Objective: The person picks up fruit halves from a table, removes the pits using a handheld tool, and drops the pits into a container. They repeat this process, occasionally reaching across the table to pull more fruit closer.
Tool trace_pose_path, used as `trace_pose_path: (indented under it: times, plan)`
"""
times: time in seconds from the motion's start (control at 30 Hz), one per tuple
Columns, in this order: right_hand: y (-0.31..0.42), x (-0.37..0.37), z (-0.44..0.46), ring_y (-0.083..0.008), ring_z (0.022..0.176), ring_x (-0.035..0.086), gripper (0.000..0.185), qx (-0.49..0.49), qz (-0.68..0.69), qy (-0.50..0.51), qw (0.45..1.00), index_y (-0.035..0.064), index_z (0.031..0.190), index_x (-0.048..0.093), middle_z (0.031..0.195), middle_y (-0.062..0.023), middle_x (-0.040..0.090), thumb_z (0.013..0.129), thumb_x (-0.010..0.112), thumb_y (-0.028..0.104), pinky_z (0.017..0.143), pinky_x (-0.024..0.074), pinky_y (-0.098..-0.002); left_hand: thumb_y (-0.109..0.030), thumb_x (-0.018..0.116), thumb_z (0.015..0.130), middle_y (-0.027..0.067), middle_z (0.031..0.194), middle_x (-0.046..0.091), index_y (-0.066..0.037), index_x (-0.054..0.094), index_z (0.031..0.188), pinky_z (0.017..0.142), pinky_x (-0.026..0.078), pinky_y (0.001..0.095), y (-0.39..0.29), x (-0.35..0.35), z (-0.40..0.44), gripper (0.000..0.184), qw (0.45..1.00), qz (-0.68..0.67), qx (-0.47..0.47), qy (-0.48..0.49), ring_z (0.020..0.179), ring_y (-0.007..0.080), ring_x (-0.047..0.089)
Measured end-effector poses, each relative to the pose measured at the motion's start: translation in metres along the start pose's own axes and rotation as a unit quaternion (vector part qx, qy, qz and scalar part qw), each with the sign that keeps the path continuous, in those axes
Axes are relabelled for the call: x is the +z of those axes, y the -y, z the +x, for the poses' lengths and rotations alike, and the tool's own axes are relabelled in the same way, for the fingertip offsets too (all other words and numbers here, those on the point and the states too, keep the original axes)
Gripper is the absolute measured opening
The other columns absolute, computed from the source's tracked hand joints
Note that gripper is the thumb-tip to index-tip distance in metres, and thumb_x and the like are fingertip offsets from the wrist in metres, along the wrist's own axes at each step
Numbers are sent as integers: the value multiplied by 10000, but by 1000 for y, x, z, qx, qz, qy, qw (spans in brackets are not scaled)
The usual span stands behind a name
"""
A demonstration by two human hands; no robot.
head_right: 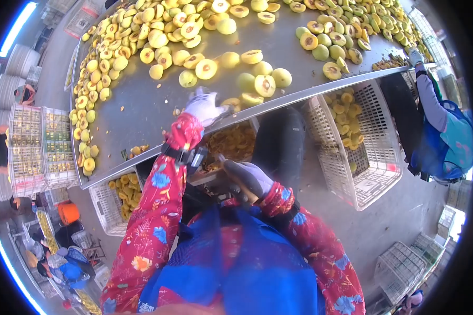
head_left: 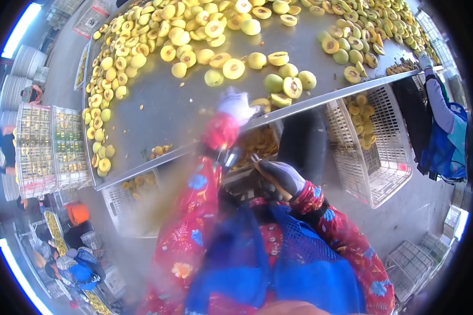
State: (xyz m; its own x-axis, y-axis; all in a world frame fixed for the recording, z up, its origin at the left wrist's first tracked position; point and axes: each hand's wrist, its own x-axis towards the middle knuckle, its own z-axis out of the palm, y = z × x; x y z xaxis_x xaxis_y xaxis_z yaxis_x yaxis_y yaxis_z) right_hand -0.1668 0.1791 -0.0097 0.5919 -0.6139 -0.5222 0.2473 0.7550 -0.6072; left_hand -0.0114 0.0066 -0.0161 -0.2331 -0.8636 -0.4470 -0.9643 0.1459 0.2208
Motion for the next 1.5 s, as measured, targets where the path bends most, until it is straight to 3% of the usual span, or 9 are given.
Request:
trace_pose_path:
  times: [0.3,0.43,0.53,0.63,0.73,1.03,1.13,1.37,1.5]
  plan:
    - [22,7,-14,-87,599,511,292,-141,-125,-195,963,-1,1016,573,679,-17,559,986,515,284,537,413,-251,-102,669,834,127,1031,651,-28,537,1113,817,523,335,22,43,-19,317,857,-430,123,-257,956,243,649]
    - [26,19,0,-278,535,611,198,-284,-351,-196,870,-6,1057,537,628,-127,599,943,542,156,503,472,-378,-167,648,884,114,1138,619,-18,572,1142,895,497,348,24,9,-89,307,686,-724,47,-63,1017,248,611]
    - [17,30,15,-395,594,618,219,-374,-476,-196,771,-11,1050,491,666,-193,624,914,565,145,506,484,-461,-265,561,963,119,1170,603,-18,574,1179,909,487,326,56,43,-107,328,881,-366,171,-248,1024,218,599]
    - [13,42,20,-398,550,606,266,-361,-523,-198,746,-5,1032,461,629,-206,605,913,583,199,487,470,-484,-200,544,939,179,1180,594,16,556,1229,923,474,345,36,24,-140,362,760,-622,130,-140,1060,265,587]
    - [9,48,17,-408,583,614,263,-330,-517,-188,768,-10,1034,456,655,-222,612,914,580,189,510,467,-495,-254,514,982,194,1178,578,37,539,1247,890,475,345,49,55,-140,395,871,-388,115,-279,1054,266,573]
    - [8,53,24,-286,582,565,181,-470,-529,-53,705,-25,981,523,713,-157,547,962,499,154,533,478,-366,-248,493,1001,65,824,655,36,604,1090,645,475,270,12,43,-156,318,782,-540,19,-310,701,123,576]
    - [16,54,11,-145,547,523,282,-83,-54,46,994,17,922,552,695,-62,543,989,481,282,464,415,-265,-184,480,979,158,931,640,46,601,1124,723,484,339,17,43,-163,297,813,-500,1,-296,791,256,609]
    - [19,65,12,-66,429,431,343,-27,-76,36,996,62,892,568,634,-7,525,984,493,384,394,345,-213,-144,487,958,190,900,644,25,611,1086,740,500,356,30,67,-160,246,845,-403,37,-351,823,273,644]
    - [14,49,16,-98,462,455,305,105,298,194,929,47,928,570,668,-25,541,1002,454,319,401,341,-219,-111,490,957,107,817,669,-9,617,1068,656,510,299,29,56,-165,197,838,-398,85,-364,716,195,650]
